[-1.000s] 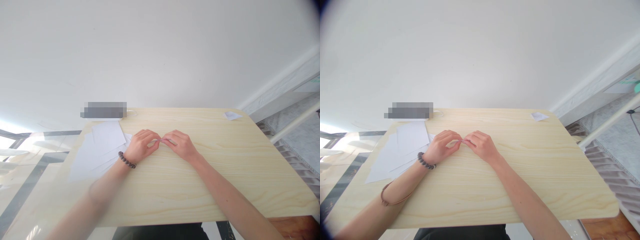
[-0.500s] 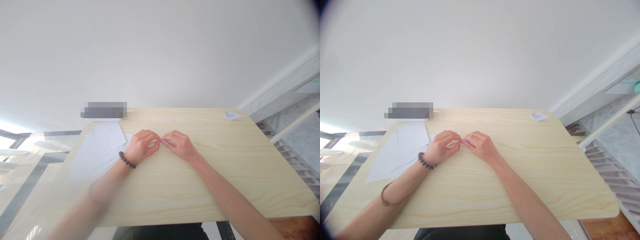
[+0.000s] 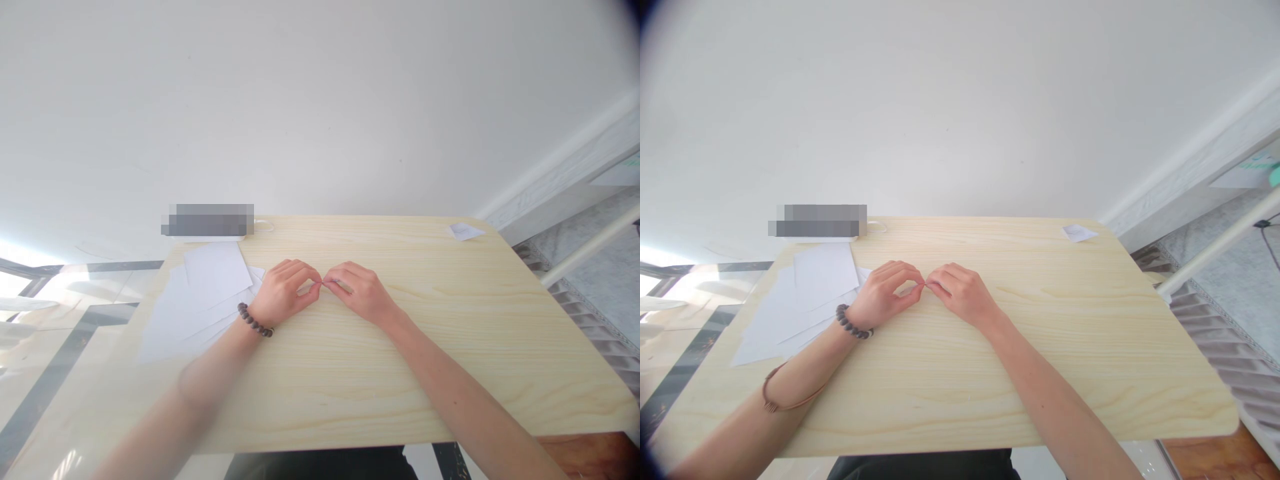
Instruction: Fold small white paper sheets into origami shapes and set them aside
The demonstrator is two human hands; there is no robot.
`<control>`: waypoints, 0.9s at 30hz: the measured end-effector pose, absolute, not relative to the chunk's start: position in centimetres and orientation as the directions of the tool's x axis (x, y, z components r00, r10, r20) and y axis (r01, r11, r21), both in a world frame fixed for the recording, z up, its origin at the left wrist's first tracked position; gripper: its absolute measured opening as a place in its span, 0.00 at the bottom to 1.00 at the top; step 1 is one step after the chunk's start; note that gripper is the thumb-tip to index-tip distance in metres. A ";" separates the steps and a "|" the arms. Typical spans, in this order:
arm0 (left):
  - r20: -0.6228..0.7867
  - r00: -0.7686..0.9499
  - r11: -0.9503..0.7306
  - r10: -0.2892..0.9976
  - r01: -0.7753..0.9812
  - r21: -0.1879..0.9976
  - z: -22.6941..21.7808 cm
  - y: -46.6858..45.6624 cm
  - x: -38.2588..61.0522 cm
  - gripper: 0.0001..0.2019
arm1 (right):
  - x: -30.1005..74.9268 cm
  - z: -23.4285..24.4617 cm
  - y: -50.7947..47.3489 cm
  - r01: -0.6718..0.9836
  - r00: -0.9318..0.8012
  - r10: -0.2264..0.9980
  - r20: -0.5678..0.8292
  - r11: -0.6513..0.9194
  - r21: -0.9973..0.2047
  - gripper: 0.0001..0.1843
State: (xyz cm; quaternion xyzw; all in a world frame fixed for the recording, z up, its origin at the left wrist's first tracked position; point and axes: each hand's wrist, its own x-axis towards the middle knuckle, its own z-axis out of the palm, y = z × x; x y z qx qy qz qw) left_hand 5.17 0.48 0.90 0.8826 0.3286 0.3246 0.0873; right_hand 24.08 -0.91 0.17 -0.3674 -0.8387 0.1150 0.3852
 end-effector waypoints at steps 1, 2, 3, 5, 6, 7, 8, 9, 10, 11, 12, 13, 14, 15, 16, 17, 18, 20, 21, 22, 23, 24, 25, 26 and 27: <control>0.519 0.573 -0.770 0.635 0.524 0.364 0.9 0.5 5.2 0.03 | 24.1 0.2 -0.9 0.524 -0.429 0.710 0.558 0.699 -0.486 0.04; 0.521 0.572 -0.771 0.634 0.525 0.362 0.9 0.5 5.2 0.03 | 24.1 0.2 -0.9 0.521 -0.422 0.717 0.554 0.693 -0.499 0.04; 0.522 0.571 -0.771 0.634 0.525 0.361 0.9 0.5 5.2 0.03 | 24.1 0.2 -0.9 0.519 -0.413 0.725 0.550 0.684 -0.512 0.04; 0.524 0.569 -0.770 0.634 0.526 0.362 1.0 0.4 5.2 0.03 | 24.2 0.2 -0.9 0.521 -0.400 0.739 0.542 0.670 -0.529 0.04; 0.524 0.568 -0.769 0.635 0.526 0.363 1.0 0.4 5.2 0.03 | 24.2 0.2 -0.9 0.526 -0.399 0.742 0.539 0.666 -0.529 0.04; 0.522 0.568 -0.768 0.637 0.528 0.363 1.0 0.4 5.2 0.03 | 24.3 0.2 -0.9 0.533 -0.400 0.743 0.537 0.665 -0.523 0.04; 0.520 0.567 -0.766 0.639 0.530 0.364 0.9 0.4 5.2 0.04 | 24.3 0.2 -0.9 0.541 -0.402 0.742 0.536 0.665 -0.515 0.05; 0.516 0.568 -0.765 0.641 0.532 0.364 0.9 0.4 5.2 0.04 | 24.3 0.2 -0.9 0.547 -0.406 0.739 0.537 0.668 -0.505 0.05; 0.513 0.571 -0.765 0.641 0.533 0.363 0.9 0.4 5.2 0.04 | 24.3 0.2 -0.9 0.550 -0.410 0.735 0.540 0.671 -0.496 0.05; 0.512 0.573 -0.766 0.640 0.532 0.361 0.9 0.4 5.2 0.04 | 24.3 0.2 -0.9 0.552 -0.412 0.731 0.544 0.675 -0.490 0.05; 0.512 0.577 -0.769 0.637 0.530 0.359 0.9 0.4 5.2 0.04 | 24.3 0.2 -0.8 0.551 -0.413 0.727 0.548 0.679 -0.486 0.05; 0.511 0.583 -0.773 0.632 0.525 0.356 0.9 0.4 5.2 0.04 | 24.3 0.1 -0.8 0.547 -0.414 0.724 0.551 0.682 -0.485 0.05; 0.512 0.588 -0.777 0.626 0.521 0.353 0.9 0.4 5.2 0.04 | 24.3 0.1 -0.8 0.541 -0.415 0.722 0.554 0.685 -0.487 0.05; 0.512 0.591 -0.780 0.623 0.518 0.352 0.9 0.4 5.2 0.04 | 24.3 0.1 -0.8 0.534 -0.416 0.719 0.557 0.688 -0.491 0.05; 0.514 0.590 -0.780 0.623 0.518 0.351 0.9 0.4 5.1 0.04 | 24.3 0.1 -0.8 0.527 -0.418 0.717 0.558 0.691 -0.495 0.05; 0.515 0.588 -0.779 0.624 0.519 0.351 0.9 0.4 5.1 0.04 | 24.3 0.1 -0.8 0.519 -0.422 0.715 0.558 0.695 -0.498 0.05; 0.515 0.586 -0.778 0.625 0.522 0.351 0.9 0.5 5.1 0.04 | 24.3 0.2 -0.8 0.513 -0.426 0.714 0.556 0.697 -0.501 0.05; 0.517 0.582 -0.775 0.628 0.526 0.350 0.9 0.5 5.1 0.04 | 24.3 0.2 -0.8 0.508 -0.432 0.712 0.553 0.699 -0.504 0.06; 0.517 0.582 -0.775 0.628 0.526 0.349 0.9 0.5 5.1 0.04 | 24.3 0.2 -0.9 0.509 -0.434 0.712 0.552 0.699 -0.503 0.06; 0.518 0.583 -0.777 0.626 0.525 0.348 0.9 0.5 5.1 0.04 | 24.3 0.2 -0.9 0.512 -0.434 0.713 0.551 0.699 -0.500 0.06; 0.519 0.585 -0.779 0.623 0.523 0.346 0.9 0.5 5.1 0.04 | 24.3 0.3 -1.0 0.516 -0.434 0.713 0.551 0.698 -0.497 0.07; 0.522 0.585 -0.781 0.621 0.521 0.345 0.9 0.5 5.1 0.04 | 24.3 0.3 -1.0 0.520 -0.435 0.714 0.549 0.697 -0.494 0.07; 0.524 0.586 -0.783 0.618 0.519 0.344 0.9 0.5 5.1 0.04 | 24.3 0.3 -1.0 0.522 -0.437 0.715 0.546 0.696 -0.493 0.07; 0.527 0.586 -0.785 0.615 0.517 0.342 0.9 0.5 5.1 0.04 | 24.3 0.3 -1.0 0.524 -0.436 0.718 0.543 0.693 -0.496 0.06; 0.529 0.587 -0.786 0.613 0.515 0.340 0.9 0.5 5.1 0.04 | 24.3 0.3 -1.0 0.522 -0.434 0.721 0.540 0.690 -0.502 0.06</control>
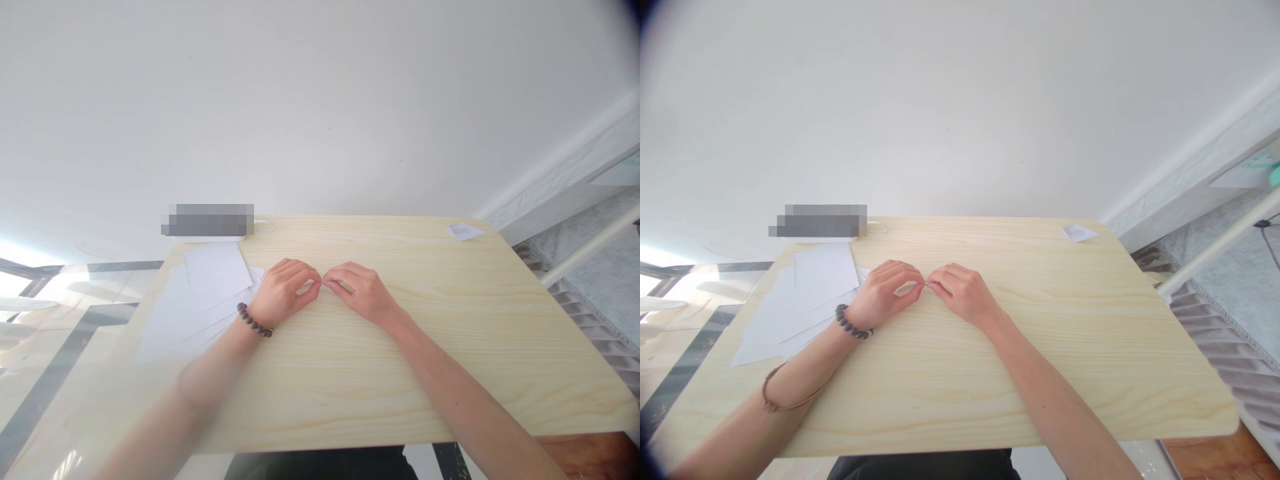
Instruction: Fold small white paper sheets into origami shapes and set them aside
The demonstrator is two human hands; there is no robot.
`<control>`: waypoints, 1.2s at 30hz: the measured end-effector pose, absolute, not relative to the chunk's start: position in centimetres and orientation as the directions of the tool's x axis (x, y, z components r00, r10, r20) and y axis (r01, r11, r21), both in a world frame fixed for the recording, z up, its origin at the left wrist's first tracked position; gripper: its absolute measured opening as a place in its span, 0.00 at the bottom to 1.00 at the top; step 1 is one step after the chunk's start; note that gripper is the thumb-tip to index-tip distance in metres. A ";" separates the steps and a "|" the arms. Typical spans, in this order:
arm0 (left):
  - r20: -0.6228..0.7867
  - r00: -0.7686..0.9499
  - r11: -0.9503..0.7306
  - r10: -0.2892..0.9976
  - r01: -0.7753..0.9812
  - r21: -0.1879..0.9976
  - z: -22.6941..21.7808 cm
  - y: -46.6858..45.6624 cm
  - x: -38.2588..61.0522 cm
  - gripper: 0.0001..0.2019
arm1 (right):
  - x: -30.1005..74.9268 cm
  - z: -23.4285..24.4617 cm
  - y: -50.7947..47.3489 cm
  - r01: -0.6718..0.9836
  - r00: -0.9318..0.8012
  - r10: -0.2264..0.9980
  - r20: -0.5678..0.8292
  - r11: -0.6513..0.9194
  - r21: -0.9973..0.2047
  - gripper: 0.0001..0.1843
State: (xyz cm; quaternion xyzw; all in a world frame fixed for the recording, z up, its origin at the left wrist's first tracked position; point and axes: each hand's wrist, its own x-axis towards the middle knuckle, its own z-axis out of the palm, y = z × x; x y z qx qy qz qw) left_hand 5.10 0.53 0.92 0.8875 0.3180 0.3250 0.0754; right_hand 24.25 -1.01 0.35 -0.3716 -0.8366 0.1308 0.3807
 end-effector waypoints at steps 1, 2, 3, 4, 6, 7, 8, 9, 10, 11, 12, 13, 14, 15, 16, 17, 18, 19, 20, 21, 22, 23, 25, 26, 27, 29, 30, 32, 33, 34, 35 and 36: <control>0.530 0.587 -0.787 0.612 0.515 0.339 0.9 0.5 5.1 0.04 | 24.2 0.4 -1.0 0.519 -0.429 0.726 0.537 0.685 -0.511 0.05; 0.533 0.585 -0.787 0.612 0.516 0.337 0.9 0.5 5.1 0.04 | 24.2 0.4 -1.0 0.515 -0.424 0.731 0.535 0.680 -0.521 0.05; 0.535 0.582 -0.786 0.612 0.519 0.335 0.9 0.5 5.1 0.04 | 24.2 0.4 -1.0 0.511 -0.418 0.736 0.533 0.675 -0.532 0.05; 0.537 0.579 -0.785 0.613 0.521 0.334 0.9 0.5 5.1 0.04 | 24.2 0.4 -1.0 0.508 -0.412 0.740 0.531 0.671 -0.541 0.05; 0.538 0.572 -0.780 0.619 0.528 0.335 0.9 0.5 5.1 0.04 | 24.3 0.5 -1.0 0.503 -0.412 0.745 0.524 0.666 -0.551 0.05; 0.539 0.569 -0.778 0.621 0.530 0.337 0.9 0.5 5.1 0.04 | 24.3 0.5 -1.0 0.503 -0.413 0.748 0.520 0.663 -0.554 0.05; 0.538 0.568 -0.777 0.623 0.531 0.339 0.9 0.5 5.2 0.04 | 24.3 0.5 -1.0 0.504 -0.415 0.749 0.516 0.661 -0.556 0.05; 0.535 0.570 -0.777 0.623 0.529 0.341 0.9 0.5 5.2 0.04 | 24.3 0.5 -1.0 0.505 -0.419 0.751 0.510 0.660 -0.556 0.05; 0.533 0.573 -0.778 0.622 0.526 0.343 0.9 0.5 5.2 0.04 | 24.3 0.5 -1.1 0.505 -0.424 0.751 0.506 0.660 -0.557 0.05; 0.530 0.578 -0.780 0.620 0.523 0.343 0.9 0.5 5.2 0.04 | 24.2 0.5 -1.1 0.504 -0.428 0.752 0.502 0.659 -0.558 0.05; 0.527 0.583 -0.783 0.618 0.519 0.343 0.9 0.5 5.2 0.04 | 24.2 0.4 -1.1 0.502 -0.431 0.752 0.499 0.659 -0.560 0.05; 0.524 0.587 -0.784 0.617 0.518 0.342 0.9 0.5 5.2 0.04 | 24.2 0.4 -1.0 0.498 -0.432 0.753 0.497 0.658 -0.565 0.05; 0.524 0.588 -0.784 0.616 0.518 0.341 0.9 0.5 5.2 0.04 | 24.2 0.4 -1.0 0.494 -0.430 0.754 0.496 0.656 -0.570 0.05; 0.524 0.588 -0.784 0.616 0.519 0.340 1.0 0.5 5.1 0.04 | 24.2 0.4 -1.0 0.491 -0.424 0.757 0.497 0.653 -0.576 0.05; 0.526 0.586 -0.784 0.617 0.521 0.339 1.0 0.5 5.1 0.04 | 24.2 0.3 -1.0 0.490 -0.418 0.760 0.498 0.650 -0.581 0.04; 0.527 0.584 -0.783 0.618 0.523 0.338 1.0 0.5 5.2 0.04 | 24.3 0.3 -1.0 0.491 -0.411 0.762 0.500 0.647 -0.583 0.04; 0.528 0.581 -0.781 0.619 0.525 0.338 1.0 0.5 5.2 0.04 | 24.3 0.3 -0.9 0.495 -0.405 0.764 0.502 0.645 -0.582 0.04; 0.528 0.579 -0.779 0.622 0.528 0.338 1.0 0.5 5.2 0.04 | 24.3 0.3 -0.9 0.498 -0.402 0.764 0.505 0.645 -0.580 0.04; 0.527 0.577 -0.777 0.623 0.530 0.338 1.0 0.5 5.2 0.04 | 24.3 0.3 -0.9 0.502 -0.401 0.763 0.506 0.646 -0.576 0.04; 0.526 0.578 -0.777 0.624 0.531 0.338 1.0 0.4 5.2 0.04 | 24.3 0.3 -1.0 0.504 -0.402 0.762 0.508 0.648 -0.571 0.05; 0.525 0.580 -0.778 0.623 0.530 0.338 1.0 0.4 5.2 0.05 | 24.3 0.3 -1.0 0.506 -0.404 0.759 0.510 0.650 -0.567 0.05; 0.525 0.583 -0.780 0.620 0.527 0.337 1.0 0.4 5.2 0.05 | 24.3 0.3 -1.0 0.505 -0.406 0.756 0.513 0.653 -0.564 0.05; 0.524 0.590 -0.786 0.614 0.520 0.335 1.0 0.4 5.3 0.05 | 24.3 0.2 -1.0 0.499 -0.409 0.752 0.517 0.658 -0.563 0.06; 0.524 0.593 -0.788 0.611 0.518 0.333 1.0 0.4 5.2 0.05 | 24.2 0.2 -0.9 0.494 -0.407 0.752 0.519 0.659 -0.567 0.06; 0.525 0.592 -0.788 0.611 0.518 0.333 1.0 0.4 5.2 0.05 | 24.2 0.2 -0.9 0.489 -0.403 0.752 0.522 0.659 -0.572 0.05; 0.527 0.586 -0.784 0.615 0.523 0.334 0.9 0.4 5.2 0.05 | 24.3 0.1 -0.8 0.478 -0.394 0.756 0.523 0.654 -0.586 0.05; 0.529 0.581 -0.781 0.619 0.526 0.336 0.9 0.5 5.2 0.05 | 24.3 0.1 -0.8 0.476 -0.388 0.760 0.522 0.650 -0.592 0.04; 0.531 0.571 -0.775 0.626 0.533 0.339 0.9 0.5 5.2 0.04 | 24.4 0.1 -0.8 0.477 -0.376 0.767 0.520 0.641 -0.601 0.04; 0.531 0.569 -0.773 0.628 0.535 0.341 0.9 0.5 5.2 0.04 | 24.4 0.1 -0.9 0.478 -0.375 0.769 0.518 0.639 -0.602 0.05; 0.529 0.571 -0.774 0.628 0.534 0.341 0.9 0.5 5.2 0.04 | 24.4 0.1 -0.9 0.479 -0.378 0.769 0.516 0.639 -0.601 0.05; 0.526 0.575 -0.775 0.626 0.531 0.342 0.9 0.5 5.2 0.04 | 24.4 0.1 -0.9 0.481 -0.383 0.766 0.516 0.642 -0.597 0.05; 0.522 0.582 -0.778 0.624 0.527 0.342 0.9 0.5 5.2 0.04 | 24.4 0.2 -1.0 0.483 -0.389 0.764 0.516 0.645 -0.592 0.05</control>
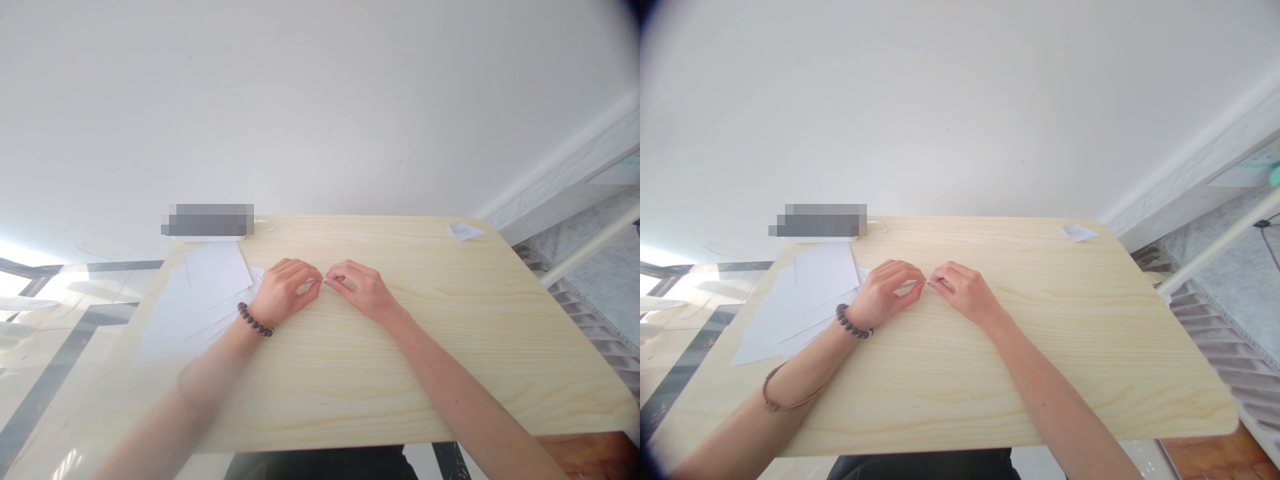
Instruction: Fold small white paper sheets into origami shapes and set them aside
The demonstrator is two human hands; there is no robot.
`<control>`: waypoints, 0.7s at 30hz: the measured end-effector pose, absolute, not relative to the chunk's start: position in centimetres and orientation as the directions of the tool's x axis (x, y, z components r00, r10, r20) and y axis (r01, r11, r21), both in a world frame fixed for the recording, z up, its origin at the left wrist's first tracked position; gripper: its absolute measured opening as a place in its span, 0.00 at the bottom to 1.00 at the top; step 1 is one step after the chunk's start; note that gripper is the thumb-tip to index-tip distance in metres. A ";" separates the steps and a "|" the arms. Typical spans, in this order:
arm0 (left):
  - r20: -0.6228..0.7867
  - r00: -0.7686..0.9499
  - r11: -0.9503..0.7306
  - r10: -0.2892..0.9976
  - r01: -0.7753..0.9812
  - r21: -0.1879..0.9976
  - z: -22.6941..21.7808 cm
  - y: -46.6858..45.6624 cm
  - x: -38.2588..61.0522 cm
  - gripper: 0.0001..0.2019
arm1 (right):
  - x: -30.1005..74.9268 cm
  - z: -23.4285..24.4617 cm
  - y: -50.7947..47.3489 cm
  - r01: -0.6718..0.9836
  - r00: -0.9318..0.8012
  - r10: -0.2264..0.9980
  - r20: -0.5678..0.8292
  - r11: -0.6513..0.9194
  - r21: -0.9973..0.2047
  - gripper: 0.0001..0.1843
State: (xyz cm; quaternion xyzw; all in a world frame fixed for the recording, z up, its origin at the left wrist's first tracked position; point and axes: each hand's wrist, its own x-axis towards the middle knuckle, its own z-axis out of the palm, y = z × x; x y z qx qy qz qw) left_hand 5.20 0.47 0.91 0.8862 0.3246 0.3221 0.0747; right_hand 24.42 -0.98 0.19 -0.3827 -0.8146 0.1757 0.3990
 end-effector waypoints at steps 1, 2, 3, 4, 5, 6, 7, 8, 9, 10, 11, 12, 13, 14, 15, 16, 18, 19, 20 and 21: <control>0.520 0.588 -0.782 0.620 0.523 0.341 0.9 0.5 5.2 0.04 | 24.4 0.2 -1.0 0.485 -0.395 0.760 0.515 0.649 -0.586 0.05; 0.518 0.595 -0.786 0.615 0.518 0.339 0.9 0.4 5.2 0.04 | 24.4 0.3 -1.1 0.488 -0.400 0.758 0.515 0.652 -0.581 0.05; 0.517 0.600 -0.789 0.611 0.513 0.337 0.9 0.4 5.2 0.04 | 24.3 0.3 -1.1 0.489 -0.403 0.756 0.516 0.654 -0.577 0.06; 0.517 0.604 -0.792 0.607 0.510 0.335 0.9 0.4 5.2 0.04 | 24.3 0.3 -1.1 0.490 -0.403 0.755 0.517 0.655 -0.575 0.06; 0.518 0.606 -0.795 0.604 0.507 0.334 0.9 0.4 5.2 0.04 | 24.3 0.3 -1.1 0.487 -0.404 0.754 0.519 0.657 -0.575 0.06; 0.520 0.606 -0.796 0.602 0.506 0.332 0.9 0.4 5.2 0.04 | 24.3 0.3 -1.0 0.482 -0.404 0.752 0.520 0.659 -0.578 0.06; 0.521 0.606 -0.797 0.601 0.506 0.330 0.9 0.5 5.1 0.04 | 24.3 0.3 -1.0 0.474 -0.404 0.750 0.523 0.661 -0.582 0.06; 0.521 0.604 -0.796 0.602 0.509 0.329 0.9 0.5 5.1 0.04 | 24.3 0.3 -1.0 0.466 -0.403 0.748 0.527 0.663 -0.585 0.06; 0.522 0.602 -0.794 0.604 0.512 0.329 0.9 0.5 5.1 0.04 | 24.3 0.3 -1.0 0.459 -0.403 0.746 0.530 0.666 -0.587 0.06; 0.521 0.600 -0.791 0.607 0.515 0.330 0.9 0.5 5.1 0.04 | 24.3 0.3 -1.0 0.455 -0.406 0.743 0.533 0.670 -0.587 0.06; 0.520 0.598 -0.789 0.610 0.518 0.331 0.9 0.5 5.1 0.04 | 24.3 0.3 -1.0 0.455 -0.408 0.740 0.534 0.672 -0.584 0.06; 0.519 0.596 -0.787 0.612 0.520 0.332 0.9 0.5 5.1 0.04 | 24.3 0.3 -0.9 0.458 -0.411 0.738 0.535 0.675 -0.579 0.06; 0.520 0.595 -0.787 0.613 0.520 0.333 0.9 0.5 5.1 0.04 | 24.3 0.2 -0.9 0.463 -0.412 0.736 0.536 0.676 -0.573 0.06; 0.520 0.595 -0.787 0.612 0.518 0.334 0.9 0.5 5.1 0.04 | 24.3 0.2 -0.9 0.469 -0.413 0.735 0.538 0.678 -0.566 0.07; 0.521 0.597 -0.789 0.610 0.515 0.335 0.9 0.4 5.1 0.04 | 24.3 0.2 -1.0 0.474 -0.414 0.734 0.539 0.679 -0.561 0.07; 0.521 0.599 -0.791 0.608 0.512 0.335 1.0 0.4 5.1 0.04 | 24.3 0.2 -1.0 0.478 -0.415 0.732 0.541 0.681 -0.555 0.07; 0.521 0.603 -0.794 0.604 0.508 0.333 1.0 0.4 5.1 0.04 | 24.3 0.2 -1.0 0.481 -0.423 0.727 0.541 0.686 -0.545 0.07; 0.521 0.604 -0.795 0.603 0.508 0.331 1.0 0.4 5.1 0.04 | 24.3 0.2 -1.0 0.481 -0.428 0.724 0.540 0.689 -0.543 0.06; 0.522 0.603 -0.795 0.604 0.510 0.330 1.0 0.5 5.1 0.04 | 24.3 0.2 -1.0 0.480 -0.434 0.723 0.538 0.691 -0.541 0.07; 0.523 0.600 -0.793 0.605 0.512 0.329 1.0 0.5 5.2 0.04 | 24.3 0.3 -1.0 0.479 -0.438 0.722 0.536 0.692 -0.540 0.07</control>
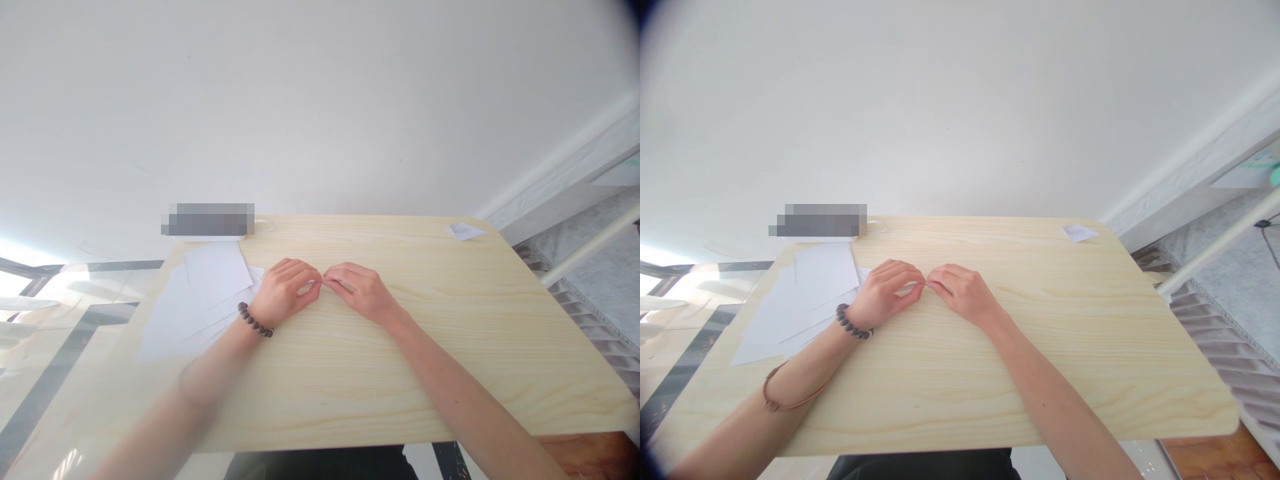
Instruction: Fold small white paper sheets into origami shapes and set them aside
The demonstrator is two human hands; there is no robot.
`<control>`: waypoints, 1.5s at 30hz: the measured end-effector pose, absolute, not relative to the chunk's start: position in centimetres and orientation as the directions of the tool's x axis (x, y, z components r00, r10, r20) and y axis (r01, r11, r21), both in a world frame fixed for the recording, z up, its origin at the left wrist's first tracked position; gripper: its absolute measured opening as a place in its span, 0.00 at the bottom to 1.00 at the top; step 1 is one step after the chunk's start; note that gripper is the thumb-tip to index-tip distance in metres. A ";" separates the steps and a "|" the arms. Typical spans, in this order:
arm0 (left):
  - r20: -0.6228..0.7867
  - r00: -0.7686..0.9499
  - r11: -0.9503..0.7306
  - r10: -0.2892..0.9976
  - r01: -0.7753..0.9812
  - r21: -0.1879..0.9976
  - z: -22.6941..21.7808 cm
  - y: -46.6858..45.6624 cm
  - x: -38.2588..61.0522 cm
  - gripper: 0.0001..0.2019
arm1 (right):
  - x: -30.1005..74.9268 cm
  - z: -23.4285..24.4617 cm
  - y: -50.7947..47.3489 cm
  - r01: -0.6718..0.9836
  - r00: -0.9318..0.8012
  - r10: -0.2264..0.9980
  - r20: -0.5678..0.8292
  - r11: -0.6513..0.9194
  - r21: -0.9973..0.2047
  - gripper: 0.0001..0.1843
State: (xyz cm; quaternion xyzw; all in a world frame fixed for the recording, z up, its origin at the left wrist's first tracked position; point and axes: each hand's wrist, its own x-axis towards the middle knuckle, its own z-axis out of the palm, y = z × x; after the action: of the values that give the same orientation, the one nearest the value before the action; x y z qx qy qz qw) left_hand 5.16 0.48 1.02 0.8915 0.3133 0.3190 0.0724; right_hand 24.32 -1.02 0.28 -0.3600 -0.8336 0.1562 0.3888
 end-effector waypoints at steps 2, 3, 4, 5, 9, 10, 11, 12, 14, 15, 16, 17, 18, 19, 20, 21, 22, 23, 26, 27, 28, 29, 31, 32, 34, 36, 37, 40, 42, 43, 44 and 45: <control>0.527 0.592 -0.789 0.609 0.519 0.329 1.0 0.5 5.2 0.04 | 24.3 0.4 -1.1 0.479 -0.444 0.724 0.528 0.690 -0.543 0.07; 0.529 0.589 -0.787 0.611 0.522 0.328 1.0 0.5 5.2 0.04 | 24.3 0.4 -1.1 0.480 -0.443 0.728 0.523 0.685 -0.547 0.07; 0.530 0.585 -0.785 0.614 0.526 0.328 1.0 0.5 5.2 0.03 | 24.2 0.5 -1.1 0.482 -0.441 0.734 0.517 0.679 -0.553 0.07; 0.531 0.582 -0.783 0.616 0.530 0.327 1.0 0.5 5.2 0.03 | 24.2 0.5 -1.2 0.483 -0.438 0.740 0.510 0.672 -0.561 0.06; 0.531 0.579 -0.779 0.619 0.536 0.325 0.9 0.4 5.2 0.04 | 24.1 0.6 -1.2 0.481 -0.418 0.756 0.504 0.655 -0.583 0.05; 0.532 0.578 -0.780 0.619 0.535 0.325 0.9 0.4 5.2 0.04 | 24.1 0.6 -1.2 0.482 -0.418 0.756 0.503 0.654 -0.583 0.05; 0.533 0.577 -0.780 0.618 0.534 0.326 0.9 0.4 5.2 0.04 | 24.1 0.6 -1.2 0.485 -0.419 0.757 0.501 0.653 -0.581 0.05; 0.535 0.576 -0.781 0.618 0.533 0.327 0.9 0.4 5.2 0.04 | 24.1 0.6 -1.3 0.490 -0.421 0.759 0.497 0.651 -0.579 0.05; 0.537 0.575 -0.780 0.618 0.532 0.328 0.9 0.4 5.2 0.04 | 24.1 0.6 -1.3 0.499 -0.423 0.762 0.490 0.647 -0.577 0.05; 0.536 0.575 -0.780 0.618 0.532 0.328 0.9 0.4 5.2 0.04 | 24.1 0.6 -1.3 0.501 -0.422 0.764 0.488 0.645 -0.577 0.06; 0.535 0.577 -0.781 0.617 0.532 0.328 0.9 0.4 5.2 0.04 | 24.1 0.6 -1.3 0.501 -0.420 0.765 0.487 0.644 -0.579 0.06; 0.535 0.578 -0.782 0.616 0.530 0.329 0.9 0.4 5.2 0.04 | 24.1 0.6 -1.3 0.497 -0.420 0.766 0.487 0.643 -0.582 0.06; 0.536 0.577 -0.783 0.616 0.528 0.331 0.9 0.4 5.2 0.04 | 24.1 0.6 -1.3 0.491 -0.420 0.766 0.487 0.643 -0.588 0.06; 0.539 0.574 -0.782 0.616 0.526 0.334 0.9 0.4 5.2 0.04 | 24.2 0.6 -1.3 0.485 -0.418 0.767 0.487 0.642 -0.594 0.05; 0.543 0.568 -0.780 0.619 0.527 0.338 0.9 0.5 5.2 0.04 | 24.2 0.6 -1.2 0.478 -0.414 0.767 0.489 0.641 -0.601 0.05; 0.546 0.560 -0.777 0.622 0.528 0.343 0.9 0.5 5.2 0.04 | 24.2 0.6 -1.2 0.471 -0.410 0.768 0.492 0.640 -0.607 0.05; 0.549 0.553 -0.773 0.626 0.531 0.346 0.9 0.5 5.2 0.04 | 24.3 0.6 -1.2 0.467 -0.407 0.769 0.493 0.639 -0.611 0.05; 0.550 0.549 -0.770 0.629 0.534 0.349 0.9 0.5 5.2 0.03 | 24.3 0.5 -1.1 0.466 -0.407 0.769 0.493 0.639 -0.612 0.05; 0.542 0.555 -0.770 0.631 0.535 0.348 0.9 0.4 5.3 0.04 | 24.3 0.5 -1.1 0.478 -0.417 0.764 0.492 0.645 -0.597 0.05; 0.540 0.560 -0.772 0.628 0.533 0.346 0.9 0.4 5.3 0.04 | 24.3 0.5 -1.1 0.483 -0.421 0.763 0.491 0.646 -0.590 0.05; 0.539 0.565 -0.775 0.625 0.530 0.344 0.9 0.4 5.3 0.04 | 24.2 0.5 -1.1 0.488 -0.423 0.762 0.491 0.647 -0.586 0.05; 0.539 0.568 -0.778 0.622 0.528 0.341 0.9 0.4 5.3 0.04 | 24.2 0.5 -1.2 0.489 -0.424 0.761 0.491 0.648 -0.584 0.05; 0.540 0.572 -0.782 0.617 0.525 0.337 0.9 0.4 5.3 0.04 | 24.2 0.5 -1.2 0.483 -0.419 0.764 0.491 0.646 -0.592 0.05; 0.542 0.571 -0.782 0.616 0.525 0.336 0.9 0.4 5.2 0.04 | 24.2 0.5 -1.2 0.477 -0.415 0.766 0.491 0.643 -0.600 0.05; 0.548 0.564 -0.779 0.618 0.530 0.335 1.0 0.4 5.2 0.04 | 24.2 0.5 -1.2 0.468 -0.405 0.772 0.489 0.635 -0.615 0.05; 0.550 0.557 -0.775 0.623 0.537 0.334 1.0 0.4 5.2 0.04 | 24.3 0.4 -1.1 0.471 -0.405 0.774 0.487 0.633 -0.615 0.05; 0.549 0.555 -0.773 0.625 0.540 0.334 1.0 0.4 5.2 0.04 | 24.3 0.4 -1.1 0.476 -0.406 0.773 0.488 0.634 -0.609 0.05; 0.541 0.562 -0.773 0.626 0.538 0.335 1.0 0.4 5.3 0.04 | 24.3 0.4 -1.1 0.498 -0.417 0.765 0.491 0.644 -0.581 0.06; 0.540 0.571 -0.780 0.619 0.529 0.335 1.0 0.4 5.3 0.04 | 24.2 0.4 -1.1 0.508 -0.428 0.757 0.495 0.654 -0.561 0.07; 0.541 0.574 -0.784 0.614 0.523 0.334 1.0 0.4 5.3 0.04 | 24.1 0.3 -1.1 0.509 -0.432 0.752 0.497 0.659 -0.554 0.07; 0.542 0.577 -0.787 0.611 0.519 0.334 1.0 0.4 5.2 0.04 | 24.1 0.3 -1.1 0.507 -0.434 0.749 0.501 0.662 -0.552 0.07; 0.543 0.579 -0.789 0.608 0.516 0.334 1.0 0.4 5.2 0.04 | 24.1 0.3 -1.1 0.502 -0.434 0.748 0.502 0.663 -0.555 0.07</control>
State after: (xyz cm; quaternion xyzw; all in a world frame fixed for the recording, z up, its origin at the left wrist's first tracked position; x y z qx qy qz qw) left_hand 5.23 0.38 0.99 0.8857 0.3174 0.3316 0.0695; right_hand 24.08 -1.07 0.31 -0.3762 -0.8306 0.1638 0.3764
